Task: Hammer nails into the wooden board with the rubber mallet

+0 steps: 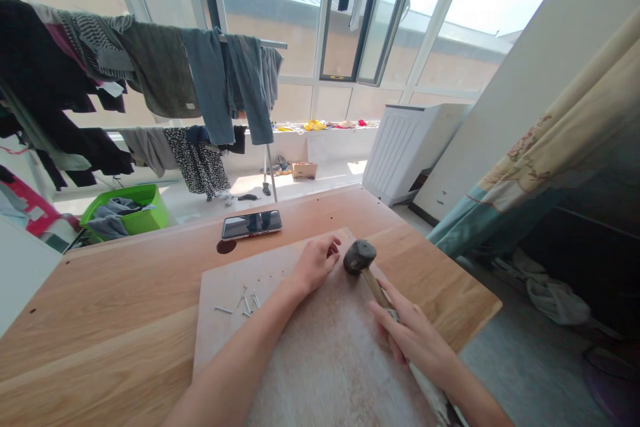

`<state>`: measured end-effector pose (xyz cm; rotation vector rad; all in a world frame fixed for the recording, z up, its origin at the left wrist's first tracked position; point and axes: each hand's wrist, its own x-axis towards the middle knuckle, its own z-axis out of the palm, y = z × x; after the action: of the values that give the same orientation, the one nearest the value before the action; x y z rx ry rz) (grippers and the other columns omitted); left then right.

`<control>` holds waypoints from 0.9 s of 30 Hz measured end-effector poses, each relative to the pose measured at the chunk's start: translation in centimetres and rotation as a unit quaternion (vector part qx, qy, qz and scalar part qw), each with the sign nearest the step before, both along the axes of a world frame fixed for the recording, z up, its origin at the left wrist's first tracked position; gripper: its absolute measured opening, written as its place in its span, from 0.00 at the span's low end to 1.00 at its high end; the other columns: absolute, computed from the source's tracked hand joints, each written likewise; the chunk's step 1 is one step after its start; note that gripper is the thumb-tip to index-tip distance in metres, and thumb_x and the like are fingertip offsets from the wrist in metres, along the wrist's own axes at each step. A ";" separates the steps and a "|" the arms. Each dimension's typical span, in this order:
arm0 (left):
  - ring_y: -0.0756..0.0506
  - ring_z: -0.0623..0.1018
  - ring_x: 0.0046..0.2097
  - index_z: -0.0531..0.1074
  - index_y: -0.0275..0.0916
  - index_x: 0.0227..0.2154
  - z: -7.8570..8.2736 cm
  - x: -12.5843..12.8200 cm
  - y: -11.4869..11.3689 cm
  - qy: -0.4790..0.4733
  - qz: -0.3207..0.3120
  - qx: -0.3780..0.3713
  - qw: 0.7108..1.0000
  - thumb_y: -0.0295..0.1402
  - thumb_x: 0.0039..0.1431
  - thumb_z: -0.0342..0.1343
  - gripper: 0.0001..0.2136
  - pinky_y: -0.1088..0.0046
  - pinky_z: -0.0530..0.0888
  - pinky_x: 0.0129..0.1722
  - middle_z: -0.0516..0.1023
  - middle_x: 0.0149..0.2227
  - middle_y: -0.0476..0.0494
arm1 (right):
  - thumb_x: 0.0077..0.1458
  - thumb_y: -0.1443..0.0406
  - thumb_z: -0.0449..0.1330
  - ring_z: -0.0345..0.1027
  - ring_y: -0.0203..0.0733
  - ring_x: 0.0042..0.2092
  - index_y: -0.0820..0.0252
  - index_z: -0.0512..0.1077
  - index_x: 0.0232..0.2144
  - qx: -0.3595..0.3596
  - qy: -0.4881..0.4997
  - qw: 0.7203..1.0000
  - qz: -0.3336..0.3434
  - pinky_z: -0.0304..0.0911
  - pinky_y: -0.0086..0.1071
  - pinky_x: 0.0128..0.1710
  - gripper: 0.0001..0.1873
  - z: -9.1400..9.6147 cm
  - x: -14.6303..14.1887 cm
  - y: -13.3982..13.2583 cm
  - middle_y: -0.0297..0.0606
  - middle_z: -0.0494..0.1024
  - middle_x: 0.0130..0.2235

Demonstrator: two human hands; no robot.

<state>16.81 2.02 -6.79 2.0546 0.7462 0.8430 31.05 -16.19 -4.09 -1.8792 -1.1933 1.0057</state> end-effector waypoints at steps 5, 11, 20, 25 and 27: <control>0.47 0.80 0.35 0.76 0.35 0.40 -0.3 -0.1 0.1 -0.012 0.011 -0.003 1.000 0.21 0.56 0.56 0.10 0.73 0.76 0.40 0.82 0.34 0.44 | 0.62 0.52 0.53 0.56 0.32 0.14 0.61 0.62 0.63 0.026 0.026 0.999 -0.010 0.56 0.25 0.13 0.31 0.0 0.3 0.5 0.21 0.62 0.19; 0.47 0.80 0.35 0.76 0.36 0.40 -0.6 0.1 0.2 -0.015 0.018 -0.008 1.000 0.21 0.56 0.57 0.10 0.71 0.76 0.42 0.82 0.33 0.45 | 0.64 0.54 0.52 0.55 0.32 0.15 0.61 0.58 0.66 0.058 0.038 0.998 0.007 0.54 0.23 0.13 0.32 1.6 0.4 0.9 0.20 0.62 0.18; 0.47 0.81 0.37 0.76 0.37 0.39 0.1 0.1 0.0 -0.020 0.023 -0.019 0.999 0.19 0.54 0.56 0.12 0.73 0.76 0.41 0.82 0.34 0.47 | 0.66 0.52 0.50 0.58 0.31 0.14 0.56 0.56 0.68 0.067 -0.035 0.997 0.013 0.56 0.23 0.12 0.32 2.3 -0.7 2.7 0.22 0.64 0.22; 0.47 0.81 0.36 0.76 0.37 0.38 0.4 -0.1 -0.1 -0.020 0.014 -0.021 0.999 0.17 0.53 0.56 0.13 0.74 0.75 0.41 0.83 0.33 0.47 | 0.65 0.53 0.52 0.60 0.32 0.15 0.56 0.60 0.67 0.055 -0.065 0.996 0.015 0.58 0.24 0.12 0.32 2.7 -1.0 2.4 0.26 0.68 0.23; 0.47 0.80 0.36 0.76 0.37 0.38 0.5 -0.1 -0.1 -0.021 0.010 -0.020 1.000 0.17 0.52 0.55 0.14 0.74 0.75 0.41 0.83 0.34 0.47 | 0.63 0.53 0.54 0.60 0.33 0.15 0.55 0.62 0.67 0.059 -0.062 0.996 0.000 0.58 0.25 0.13 0.32 2.7 -1.0 2.3 0.26 0.69 0.23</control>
<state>16.72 1.96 -6.31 1.9907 0.7563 0.8739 30.02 -13.89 -1.40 -1.8699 -1.2944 0.8102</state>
